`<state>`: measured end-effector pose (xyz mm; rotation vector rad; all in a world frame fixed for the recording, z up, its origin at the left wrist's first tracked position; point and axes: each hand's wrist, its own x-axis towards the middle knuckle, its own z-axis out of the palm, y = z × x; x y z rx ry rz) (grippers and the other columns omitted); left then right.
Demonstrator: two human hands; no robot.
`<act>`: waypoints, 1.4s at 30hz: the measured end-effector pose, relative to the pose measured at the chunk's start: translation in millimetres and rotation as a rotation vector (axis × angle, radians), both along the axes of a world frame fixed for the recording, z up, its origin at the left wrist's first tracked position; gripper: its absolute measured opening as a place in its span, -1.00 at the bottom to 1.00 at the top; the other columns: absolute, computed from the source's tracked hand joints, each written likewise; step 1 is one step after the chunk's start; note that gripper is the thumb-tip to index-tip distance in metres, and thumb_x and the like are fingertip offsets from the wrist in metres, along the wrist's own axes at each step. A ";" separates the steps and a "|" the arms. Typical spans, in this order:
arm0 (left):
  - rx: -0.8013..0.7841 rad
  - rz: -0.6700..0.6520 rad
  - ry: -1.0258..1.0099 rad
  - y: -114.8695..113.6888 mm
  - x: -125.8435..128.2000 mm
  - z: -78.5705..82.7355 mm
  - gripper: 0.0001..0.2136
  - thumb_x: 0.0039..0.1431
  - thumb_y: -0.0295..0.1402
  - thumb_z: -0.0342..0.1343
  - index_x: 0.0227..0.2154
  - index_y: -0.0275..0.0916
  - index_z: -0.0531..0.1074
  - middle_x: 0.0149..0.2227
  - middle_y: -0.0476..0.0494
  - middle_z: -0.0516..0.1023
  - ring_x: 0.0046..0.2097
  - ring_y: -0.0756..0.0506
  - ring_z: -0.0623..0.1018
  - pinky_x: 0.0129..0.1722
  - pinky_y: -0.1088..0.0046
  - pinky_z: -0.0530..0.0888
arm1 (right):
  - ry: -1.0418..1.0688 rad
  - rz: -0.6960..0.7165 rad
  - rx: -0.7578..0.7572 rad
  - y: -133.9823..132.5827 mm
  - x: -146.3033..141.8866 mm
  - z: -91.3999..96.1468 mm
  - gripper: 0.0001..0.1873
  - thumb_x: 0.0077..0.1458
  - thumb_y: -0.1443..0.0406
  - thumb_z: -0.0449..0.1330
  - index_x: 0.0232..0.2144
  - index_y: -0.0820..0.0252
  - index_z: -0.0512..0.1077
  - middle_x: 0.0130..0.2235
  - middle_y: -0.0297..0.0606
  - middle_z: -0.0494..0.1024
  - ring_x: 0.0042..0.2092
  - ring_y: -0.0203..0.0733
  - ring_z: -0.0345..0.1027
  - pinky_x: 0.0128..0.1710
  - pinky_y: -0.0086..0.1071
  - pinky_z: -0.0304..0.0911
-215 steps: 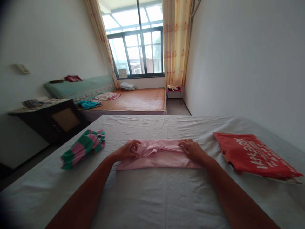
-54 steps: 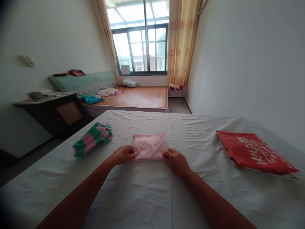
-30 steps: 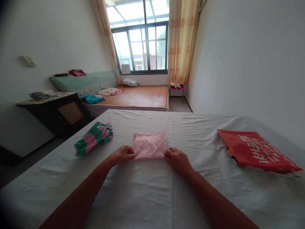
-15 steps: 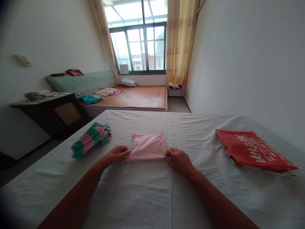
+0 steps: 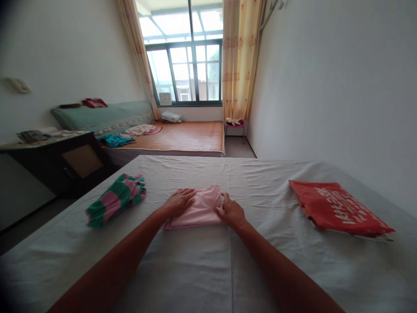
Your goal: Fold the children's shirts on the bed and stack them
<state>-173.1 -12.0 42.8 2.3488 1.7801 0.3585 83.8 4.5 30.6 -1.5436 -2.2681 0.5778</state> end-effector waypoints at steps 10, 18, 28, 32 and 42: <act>0.224 0.114 0.160 -19.0 27.1 3.4 -0.55 0.26 -0.46 -0.22 0.20 -0.34 0.20 0.29 -0.24 0.15 0.31 -0.12 0.10 0.26 0.26 0.07 | 0.079 0.166 0.383 -2.5 -12.4 2.1 -0.61 0.19 0.40 -0.10 0.00 0.21 0.37 -0.02 -0.10 0.48 0.04 -0.13 0.29 0.05 -0.29 0.15; 0.113 0.183 0.199 -23.6 32.3 -28.2 -0.41 0.30 -0.07 -0.25 0.23 -0.40 0.15 0.29 -0.35 0.10 0.32 -0.28 0.04 0.27 0.07 0.00 | -0.283 0.250 0.192 31.9 -28.5 -15.2 -0.43 0.29 0.13 -0.24 0.27 0.19 0.09 0.31 -0.22 0.10 0.32 -0.12 -0.13 0.25 -0.14 -0.18; -0.002 0.340 0.105 -12.2 4.7 -25.3 -0.49 0.32 -0.22 -0.33 0.26 -0.28 0.09 0.33 -0.15 -0.01 0.35 -0.16 -0.02 0.28 0.12 -0.02 | 0.136 -0.115 0.036 47.8 -7.1 -6.7 -0.49 0.08 0.21 0.14 0.06 0.34 0.30 -0.05 0.01 0.50 -0.09 -0.07 0.42 -0.07 -0.28 0.26; 0.019 0.340 0.068 -12.9 3.8 -26.9 -0.51 0.31 -0.24 -0.29 0.25 -0.27 0.12 0.33 -0.14 0.02 0.34 -0.16 0.00 0.28 0.10 -0.02 | 0.590 -0.038 -0.323 25.6 -17.7 -0.7 -0.46 -0.12 0.07 0.31 -0.13 0.29 0.42 -0.20 -0.10 0.57 -0.20 -0.04 0.46 -0.23 -0.29 0.33; 0.153 0.291 -0.118 -2.1 -12.8 -30.5 -0.51 0.32 -0.23 -0.34 0.16 -0.31 0.26 0.24 -0.19 0.25 0.27 -0.10 0.20 0.26 0.25 0.13 | 0.965 -0.015 -0.579 18.2 -32.7 14.6 -0.68 -0.17 0.13 0.31 -0.41 0.26 0.47 -0.44 -0.23 0.55 -0.43 -0.19 0.39 -0.43 -0.35 0.28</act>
